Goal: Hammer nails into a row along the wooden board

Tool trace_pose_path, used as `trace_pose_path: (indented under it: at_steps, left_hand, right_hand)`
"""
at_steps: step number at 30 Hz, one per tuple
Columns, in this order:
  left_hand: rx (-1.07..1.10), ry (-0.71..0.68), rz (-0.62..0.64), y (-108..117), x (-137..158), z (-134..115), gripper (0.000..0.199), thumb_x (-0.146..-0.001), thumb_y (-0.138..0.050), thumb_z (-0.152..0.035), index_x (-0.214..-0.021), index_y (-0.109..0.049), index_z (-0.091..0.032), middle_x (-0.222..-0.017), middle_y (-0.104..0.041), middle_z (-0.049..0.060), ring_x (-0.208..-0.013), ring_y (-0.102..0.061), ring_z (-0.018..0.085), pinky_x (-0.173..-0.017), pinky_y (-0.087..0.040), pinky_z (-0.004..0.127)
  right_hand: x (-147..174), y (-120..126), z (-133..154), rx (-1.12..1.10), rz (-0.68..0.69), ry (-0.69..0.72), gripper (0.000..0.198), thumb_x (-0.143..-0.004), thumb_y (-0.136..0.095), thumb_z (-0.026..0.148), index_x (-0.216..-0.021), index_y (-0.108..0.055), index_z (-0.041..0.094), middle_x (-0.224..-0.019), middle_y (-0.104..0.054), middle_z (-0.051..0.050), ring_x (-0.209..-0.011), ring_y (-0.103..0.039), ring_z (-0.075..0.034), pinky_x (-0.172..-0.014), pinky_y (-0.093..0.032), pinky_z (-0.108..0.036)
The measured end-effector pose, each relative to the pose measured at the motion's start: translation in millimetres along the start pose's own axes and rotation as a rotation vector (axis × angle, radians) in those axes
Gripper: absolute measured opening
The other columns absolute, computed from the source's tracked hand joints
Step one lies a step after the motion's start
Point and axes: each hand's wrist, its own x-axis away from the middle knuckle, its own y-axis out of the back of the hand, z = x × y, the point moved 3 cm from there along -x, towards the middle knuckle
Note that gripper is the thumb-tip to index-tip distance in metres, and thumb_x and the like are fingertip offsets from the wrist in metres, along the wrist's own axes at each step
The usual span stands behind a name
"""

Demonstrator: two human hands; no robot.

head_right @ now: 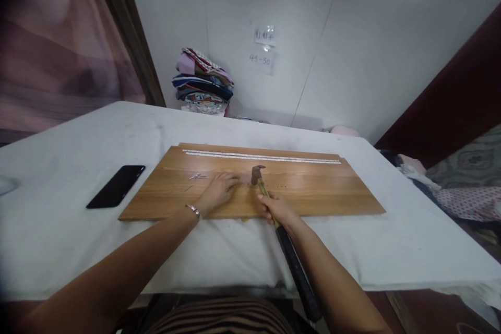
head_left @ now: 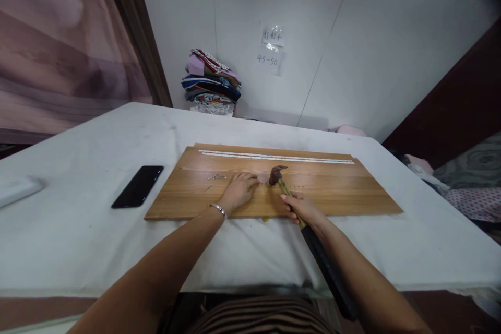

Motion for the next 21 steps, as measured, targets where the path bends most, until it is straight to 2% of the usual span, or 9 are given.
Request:
trace_pose_path:
  at_steps: [15, 21]
  left_hand:
    - [-0.009, 0.019, 0.013, -0.9, 0.0, 0.7, 0.041, -0.092, -0.054, -0.01, -0.118, -0.08, -0.028, -0.134, -0.073, 0.008, -0.131, -0.061, 0.027, -0.114, -0.044, 0.048]
    - [-0.004, 0.004, 0.009, -1.0, -0.3, -0.1, 0.038, -0.093, -0.054, -0.011, -0.117, -0.08, -0.027, -0.132, -0.073, 0.008, -0.129, -0.062, 0.028, -0.113, -0.045, 0.049]
  right_hand:
    - [1.0, 0.4, 1.9, -0.01, -0.012, -0.017, 0.04, -0.077, -0.076, 0.048, -0.076, -0.044, 0.024, -0.056, -0.049, 0.011, -0.035, -0.036, -0.004, -0.032, -0.027, -0.017]
    - [0.9, 0.8, 1.6, -0.012, -0.01, -0.024, 0.043, -0.073, -0.078, 0.05, -0.076, -0.044, 0.024, -0.056, -0.048, 0.011, -0.036, -0.036, -0.004, -0.032, -0.026, -0.017]
